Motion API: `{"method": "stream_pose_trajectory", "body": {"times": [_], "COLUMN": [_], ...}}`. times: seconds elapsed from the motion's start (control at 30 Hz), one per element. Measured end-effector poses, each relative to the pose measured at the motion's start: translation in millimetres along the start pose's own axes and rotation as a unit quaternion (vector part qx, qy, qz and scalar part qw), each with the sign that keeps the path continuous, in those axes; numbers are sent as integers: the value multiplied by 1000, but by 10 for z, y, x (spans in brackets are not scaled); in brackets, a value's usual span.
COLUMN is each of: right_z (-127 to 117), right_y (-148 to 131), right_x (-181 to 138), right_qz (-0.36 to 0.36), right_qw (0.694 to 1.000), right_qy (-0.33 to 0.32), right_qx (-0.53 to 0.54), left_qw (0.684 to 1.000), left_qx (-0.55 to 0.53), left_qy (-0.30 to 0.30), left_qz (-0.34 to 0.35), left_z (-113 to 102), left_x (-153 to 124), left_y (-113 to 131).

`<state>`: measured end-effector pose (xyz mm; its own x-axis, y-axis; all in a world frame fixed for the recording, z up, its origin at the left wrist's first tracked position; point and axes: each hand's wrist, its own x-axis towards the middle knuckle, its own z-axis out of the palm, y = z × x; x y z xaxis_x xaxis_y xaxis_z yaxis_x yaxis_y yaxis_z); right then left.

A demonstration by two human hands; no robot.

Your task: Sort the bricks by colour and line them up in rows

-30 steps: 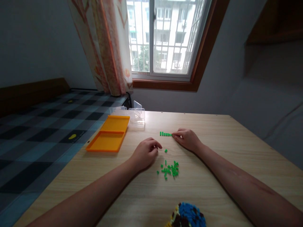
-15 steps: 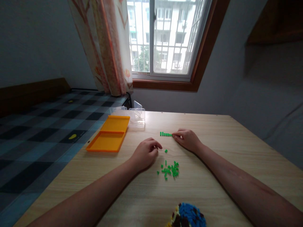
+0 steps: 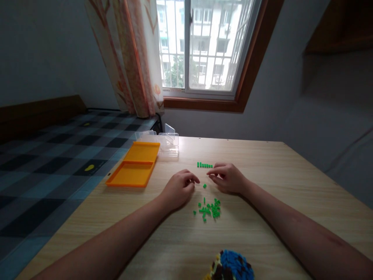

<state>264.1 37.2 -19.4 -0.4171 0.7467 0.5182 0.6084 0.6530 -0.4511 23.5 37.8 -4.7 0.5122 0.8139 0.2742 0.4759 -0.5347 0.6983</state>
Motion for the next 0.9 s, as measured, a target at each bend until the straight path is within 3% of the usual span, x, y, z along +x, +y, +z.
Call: {"method": "stream_pose_trajectory", "body": {"times": [0.17,0.33,0.6,0.9], "right_z": [51,19,-135,-153], "right_y": [-218,-181,128,338], "right_x": [-4,-10,-34,-78], "right_qz": [-17,-20,14,39], "right_qw": [997,994,996,999], "right_qy": [-80,-105,-66,-24], "right_qx": [13,-11,-65,-13], "left_qw": [1000,1000,1000,1000], "left_qx": [-6,-10,-7,-13], "left_qy": [5,4,-2,-1], "left_qz": [2,-4,-4,-11], "left_z": [6,6,1,-3], "left_x": [-3,-6,-1,-3], "left_y": [-7,-7,-6,-6]}}
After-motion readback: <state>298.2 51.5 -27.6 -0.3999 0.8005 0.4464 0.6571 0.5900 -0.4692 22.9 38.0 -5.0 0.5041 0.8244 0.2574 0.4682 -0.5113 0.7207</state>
